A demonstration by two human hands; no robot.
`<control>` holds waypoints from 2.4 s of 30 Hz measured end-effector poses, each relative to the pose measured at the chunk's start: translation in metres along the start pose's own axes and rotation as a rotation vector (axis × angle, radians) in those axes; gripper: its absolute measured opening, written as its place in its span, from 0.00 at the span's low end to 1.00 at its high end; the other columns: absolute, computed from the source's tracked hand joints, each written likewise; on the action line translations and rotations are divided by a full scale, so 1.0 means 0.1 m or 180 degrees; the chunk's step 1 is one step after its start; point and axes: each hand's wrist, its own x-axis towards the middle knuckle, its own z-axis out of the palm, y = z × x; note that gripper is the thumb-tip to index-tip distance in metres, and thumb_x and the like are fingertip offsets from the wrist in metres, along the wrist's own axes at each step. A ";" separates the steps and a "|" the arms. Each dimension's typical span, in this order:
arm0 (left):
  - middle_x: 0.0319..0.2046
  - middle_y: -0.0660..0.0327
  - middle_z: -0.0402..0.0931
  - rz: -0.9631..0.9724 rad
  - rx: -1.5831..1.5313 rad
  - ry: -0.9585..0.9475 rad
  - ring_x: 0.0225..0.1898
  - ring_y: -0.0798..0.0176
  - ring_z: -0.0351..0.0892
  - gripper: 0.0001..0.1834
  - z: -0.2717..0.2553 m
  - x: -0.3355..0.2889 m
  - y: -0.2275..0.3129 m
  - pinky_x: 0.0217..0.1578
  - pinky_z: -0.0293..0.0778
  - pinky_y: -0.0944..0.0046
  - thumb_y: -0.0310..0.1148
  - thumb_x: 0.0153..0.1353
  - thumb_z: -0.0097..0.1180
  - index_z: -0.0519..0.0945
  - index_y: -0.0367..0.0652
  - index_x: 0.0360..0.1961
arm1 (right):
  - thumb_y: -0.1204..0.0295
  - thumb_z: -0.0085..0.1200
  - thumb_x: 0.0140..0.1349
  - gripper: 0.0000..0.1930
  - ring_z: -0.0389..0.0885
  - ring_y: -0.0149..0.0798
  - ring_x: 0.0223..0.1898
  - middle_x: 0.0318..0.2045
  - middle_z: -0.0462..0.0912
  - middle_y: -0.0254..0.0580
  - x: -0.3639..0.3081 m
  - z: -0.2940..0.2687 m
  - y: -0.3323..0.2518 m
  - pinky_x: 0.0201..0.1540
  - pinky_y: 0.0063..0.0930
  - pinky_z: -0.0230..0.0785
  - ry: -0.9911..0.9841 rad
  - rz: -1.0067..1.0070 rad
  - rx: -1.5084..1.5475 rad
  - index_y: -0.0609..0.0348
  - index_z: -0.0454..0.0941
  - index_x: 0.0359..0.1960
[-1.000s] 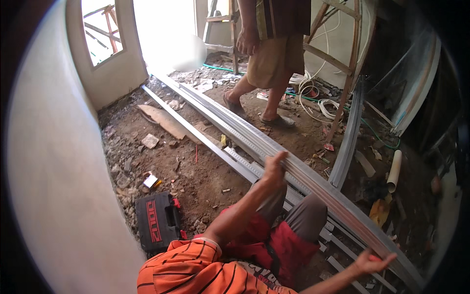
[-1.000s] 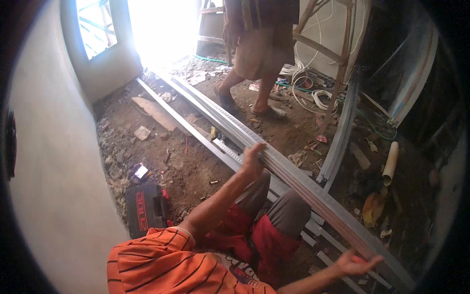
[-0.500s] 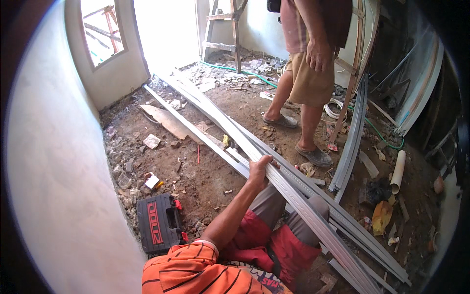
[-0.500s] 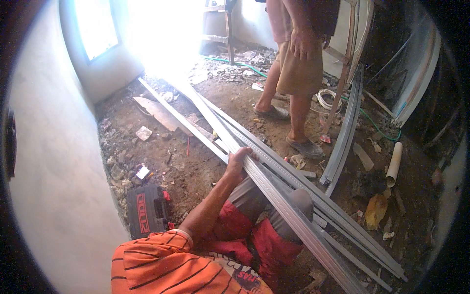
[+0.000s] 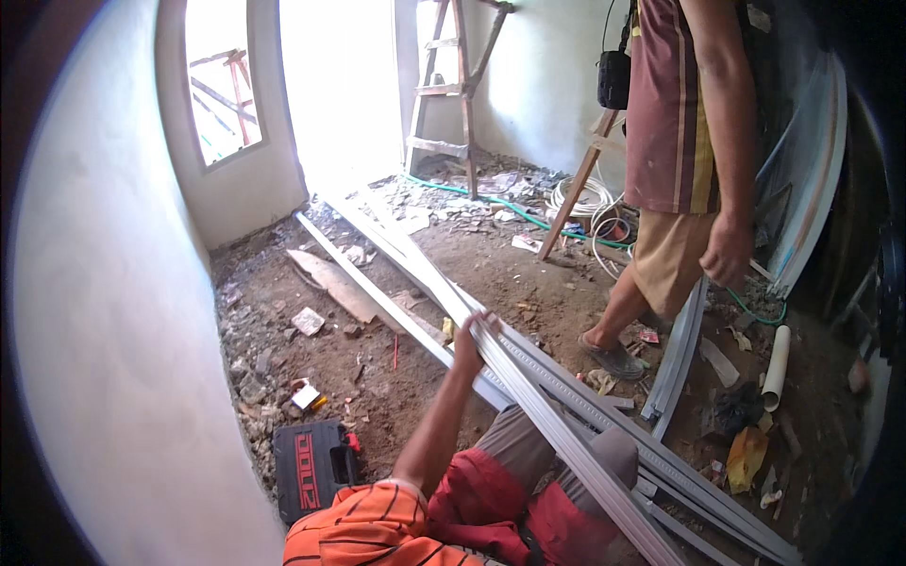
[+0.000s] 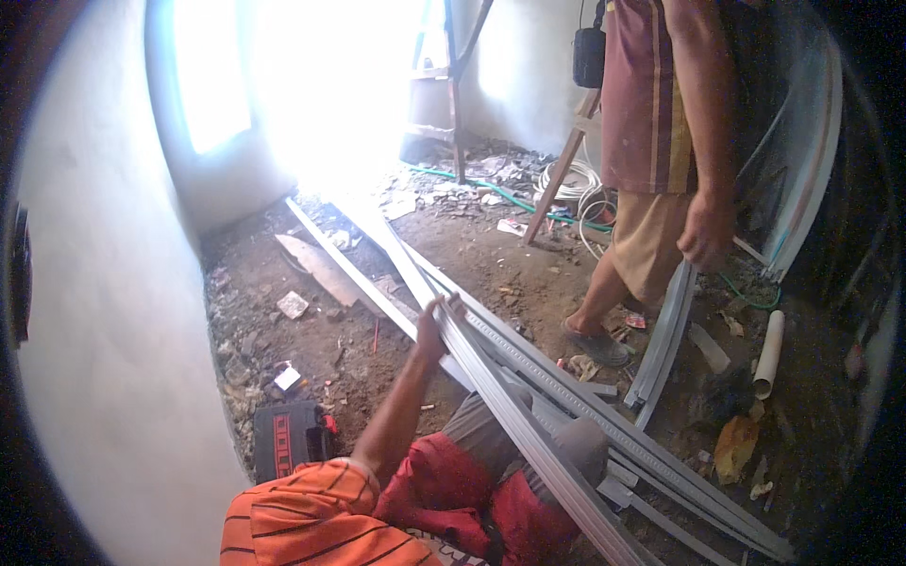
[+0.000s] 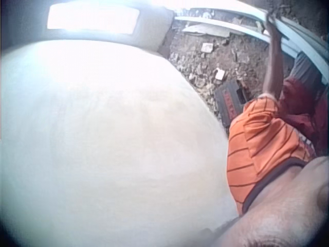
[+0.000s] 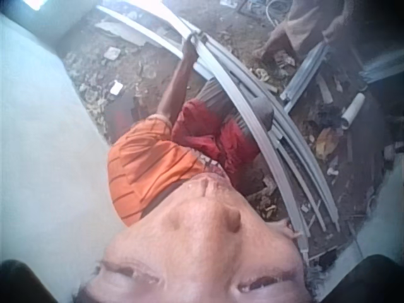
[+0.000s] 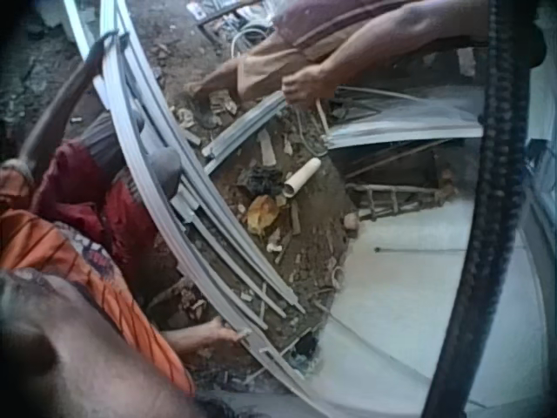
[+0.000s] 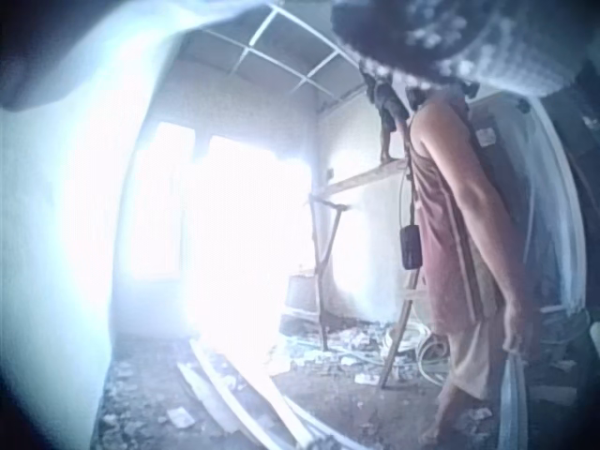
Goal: The person sits on the floor and uses tin snips to cut several long metal profiles into shorter pieces. The person handles the profiles, positions them for cutting, and separates the cut sections.
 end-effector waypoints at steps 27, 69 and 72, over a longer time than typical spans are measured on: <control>0.20 0.58 0.70 -0.0229 0.0625 0.0408 0.20 0.60 0.73 0.07 -0.74 1.43 0.47 0.24 0.74 0.61 0.28 0.57 0.48 0.71 0.34 0.31 | 0.46 0.45 0.58 0.33 0.71 0.49 0.49 0.49 0.72 0.51 -2.31 2.30 -1.01 0.52 0.44 0.64 -0.1903 0.4199 0.2612 0.62 0.63 0.55; 0.37 0.54 0.70 -0.0310 0.0946 0.0474 0.34 0.61 0.75 0.14 -1.37 1.88 0.09 0.31 0.76 0.67 0.29 0.60 0.49 0.70 0.32 0.45 | 0.75 0.53 0.57 0.21 0.71 0.32 0.47 0.44 0.72 0.39 -2.26 3.01 -0.95 0.52 0.25 0.63 -0.2098 0.1701 -0.0627 0.63 0.64 0.52; 0.32 0.56 0.71 -0.0437 0.1501 0.0166 0.31 0.61 0.75 0.13 -1.57 1.99 0.27 0.32 0.76 0.64 0.33 0.59 0.49 0.70 0.34 0.41 | 0.74 0.54 0.57 0.21 0.72 0.31 0.45 0.42 0.73 0.38 -2.26 3.11 -0.87 0.49 0.24 0.65 -0.2360 0.1462 -0.0908 0.64 0.65 0.51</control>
